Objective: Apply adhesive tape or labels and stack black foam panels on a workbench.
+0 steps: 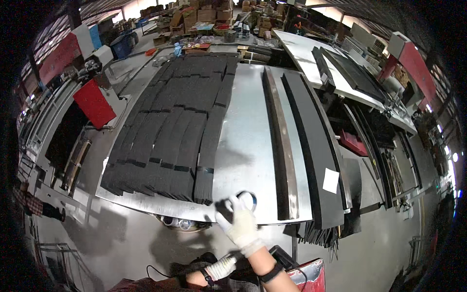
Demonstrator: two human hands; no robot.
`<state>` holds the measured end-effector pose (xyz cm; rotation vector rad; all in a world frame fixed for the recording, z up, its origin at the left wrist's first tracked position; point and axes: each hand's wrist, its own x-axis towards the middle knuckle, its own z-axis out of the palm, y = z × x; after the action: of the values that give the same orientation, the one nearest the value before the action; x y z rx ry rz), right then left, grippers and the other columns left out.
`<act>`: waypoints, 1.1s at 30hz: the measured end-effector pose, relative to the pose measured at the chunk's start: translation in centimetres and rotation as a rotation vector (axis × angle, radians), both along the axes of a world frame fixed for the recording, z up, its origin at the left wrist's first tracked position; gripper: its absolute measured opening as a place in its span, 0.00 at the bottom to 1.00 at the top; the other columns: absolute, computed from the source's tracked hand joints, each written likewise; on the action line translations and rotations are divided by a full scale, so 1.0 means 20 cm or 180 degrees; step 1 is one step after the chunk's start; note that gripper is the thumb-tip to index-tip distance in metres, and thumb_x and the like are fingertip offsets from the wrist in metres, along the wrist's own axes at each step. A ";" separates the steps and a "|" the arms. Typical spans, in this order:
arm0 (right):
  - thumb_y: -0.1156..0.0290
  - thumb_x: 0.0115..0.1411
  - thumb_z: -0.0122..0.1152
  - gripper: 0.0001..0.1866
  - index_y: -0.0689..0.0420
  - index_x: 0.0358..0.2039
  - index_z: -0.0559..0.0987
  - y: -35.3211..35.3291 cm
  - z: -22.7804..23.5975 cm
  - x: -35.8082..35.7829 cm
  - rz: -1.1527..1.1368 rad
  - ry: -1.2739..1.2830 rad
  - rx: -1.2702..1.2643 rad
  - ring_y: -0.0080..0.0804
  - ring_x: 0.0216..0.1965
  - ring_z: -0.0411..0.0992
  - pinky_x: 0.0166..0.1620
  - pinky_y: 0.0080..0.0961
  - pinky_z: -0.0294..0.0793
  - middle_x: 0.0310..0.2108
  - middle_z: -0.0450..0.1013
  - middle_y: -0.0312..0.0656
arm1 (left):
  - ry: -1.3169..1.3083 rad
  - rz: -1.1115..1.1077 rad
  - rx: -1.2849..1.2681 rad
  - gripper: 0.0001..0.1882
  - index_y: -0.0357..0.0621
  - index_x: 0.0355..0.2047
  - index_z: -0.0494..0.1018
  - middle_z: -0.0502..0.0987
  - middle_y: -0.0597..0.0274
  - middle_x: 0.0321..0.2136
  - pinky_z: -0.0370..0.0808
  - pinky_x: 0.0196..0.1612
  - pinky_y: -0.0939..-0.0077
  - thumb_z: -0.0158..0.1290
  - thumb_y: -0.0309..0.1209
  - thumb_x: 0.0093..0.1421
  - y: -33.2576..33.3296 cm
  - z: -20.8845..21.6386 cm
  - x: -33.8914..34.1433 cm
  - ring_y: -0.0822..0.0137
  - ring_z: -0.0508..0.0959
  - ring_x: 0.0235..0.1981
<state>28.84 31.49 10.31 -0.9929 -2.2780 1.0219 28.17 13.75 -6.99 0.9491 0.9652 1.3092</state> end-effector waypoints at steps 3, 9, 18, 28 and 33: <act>0.64 0.55 0.65 0.28 0.65 0.53 0.72 0.05 -0.17 0.91 -0.0771 -0.0166 0.0397 0.53 0.45 0.74 0.48 0.42 0.74 0.43 0.74 0.57 | -0.0643 0.0283 -0.1778 0.22 0.40 0.60 0.65 0.72 0.57 0.54 0.70 0.56 0.72 0.47 0.38 0.70 0.38 0.08 0.28 0.67 0.72 0.54; 0.67 0.62 0.56 0.13 0.65 0.35 0.79 -0.19 -1.08 2.79 -0.2596 -0.2030 0.0084 0.48 0.30 0.75 0.42 0.38 0.75 0.27 0.77 0.50 | 0.1091 0.1653 0.0077 0.39 0.40 0.70 0.46 0.58 0.47 0.66 0.58 0.67 0.61 0.53 0.39 0.67 1.09 0.07 0.48 0.54 0.61 0.65; 0.55 0.64 0.55 0.21 0.62 0.31 0.83 -0.60 -1.27 3.20 -0.2471 -0.2662 -0.1761 0.57 0.36 0.77 0.41 0.44 0.77 0.30 0.78 0.59 | 0.1607 0.1369 -0.0512 0.61 0.50 0.72 0.36 0.61 0.46 0.60 0.65 0.62 0.69 0.66 0.19 0.47 1.63 0.08 0.56 0.57 0.65 0.58; 0.64 0.64 0.58 0.12 0.62 0.35 0.76 0.86 -0.61 2.77 -0.1737 -0.0396 -0.0792 0.46 0.29 0.74 0.37 0.35 0.73 0.28 0.75 0.51 | 0.1869 0.1135 -0.0120 0.52 0.44 0.71 0.39 0.61 0.53 0.62 0.66 0.62 0.69 0.61 0.21 0.54 1.97 0.31 0.71 0.61 0.65 0.60; 0.48 0.63 0.57 0.32 0.69 0.50 0.73 1.48 -0.56 2.17 -0.1117 -0.0819 0.0081 0.54 0.47 0.73 0.52 0.39 0.71 0.46 0.73 0.60 | 0.1620 0.1000 -0.0298 0.52 0.44 0.71 0.41 0.62 0.54 0.61 0.61 0.64 0.69 0.62 0.23 0.53 2.04 0.11 0.73 0.62 0.64 0.60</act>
<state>72.33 61.00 -0.97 -1.5221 -2.1919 0.7508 42.73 54.64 -4.85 1.1148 1.6063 1.2870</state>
